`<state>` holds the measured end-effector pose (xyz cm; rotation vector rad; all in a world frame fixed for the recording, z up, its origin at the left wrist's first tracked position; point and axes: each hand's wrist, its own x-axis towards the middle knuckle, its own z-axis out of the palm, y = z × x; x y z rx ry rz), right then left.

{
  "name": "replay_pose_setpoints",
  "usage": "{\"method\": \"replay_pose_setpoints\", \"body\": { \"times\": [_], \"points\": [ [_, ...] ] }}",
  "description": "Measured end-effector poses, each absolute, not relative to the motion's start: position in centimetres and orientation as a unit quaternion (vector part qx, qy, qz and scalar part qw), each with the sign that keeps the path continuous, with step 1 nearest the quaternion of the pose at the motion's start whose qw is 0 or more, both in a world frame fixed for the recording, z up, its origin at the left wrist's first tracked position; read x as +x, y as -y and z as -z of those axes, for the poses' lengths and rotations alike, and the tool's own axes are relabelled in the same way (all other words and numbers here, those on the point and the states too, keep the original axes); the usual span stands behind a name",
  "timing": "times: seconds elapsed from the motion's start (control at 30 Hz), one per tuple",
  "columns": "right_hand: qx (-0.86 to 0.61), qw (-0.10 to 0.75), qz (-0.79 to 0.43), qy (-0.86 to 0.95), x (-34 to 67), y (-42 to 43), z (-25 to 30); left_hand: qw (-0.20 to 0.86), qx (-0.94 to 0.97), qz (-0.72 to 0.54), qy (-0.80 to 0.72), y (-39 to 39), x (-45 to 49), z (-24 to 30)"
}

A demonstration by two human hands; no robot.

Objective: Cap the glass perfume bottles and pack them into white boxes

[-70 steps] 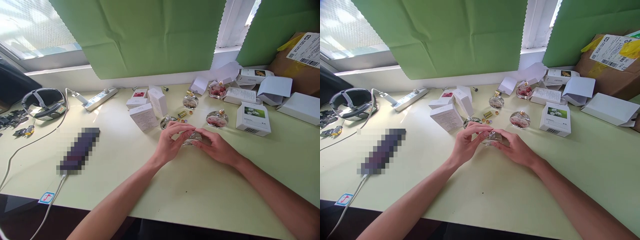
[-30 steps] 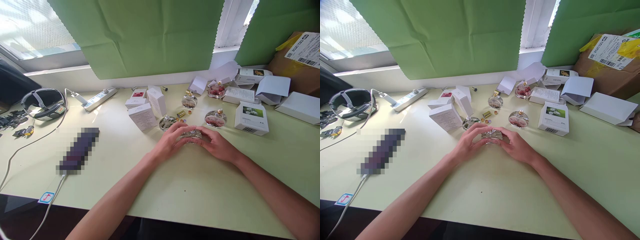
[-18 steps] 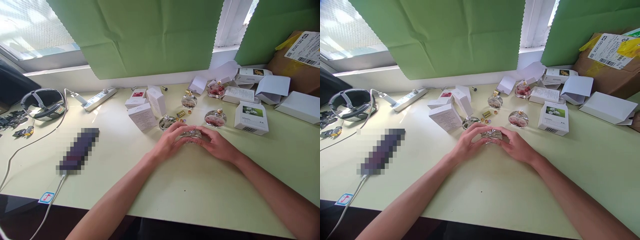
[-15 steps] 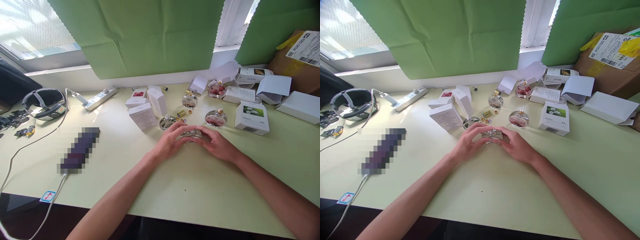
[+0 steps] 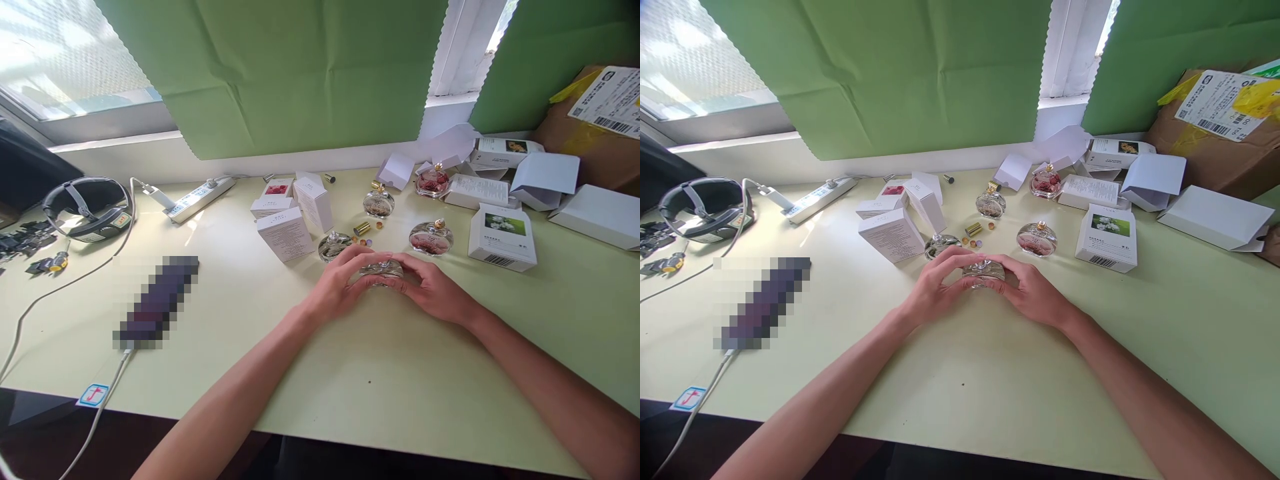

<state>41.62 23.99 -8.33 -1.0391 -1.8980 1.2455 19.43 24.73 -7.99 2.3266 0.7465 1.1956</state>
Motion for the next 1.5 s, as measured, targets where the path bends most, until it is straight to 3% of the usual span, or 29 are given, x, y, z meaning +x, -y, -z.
{"method": "replay_pose_setpoints", "body": {
  "times": [1.5],
  "points": [
    [-0.399, 0.315, -0.469, 0.722, 41.43, -24.03, 8.27, 0.217, 0.829, -0.439, -0.270, -24.79, 19.43, 8.28]
  ]
}}
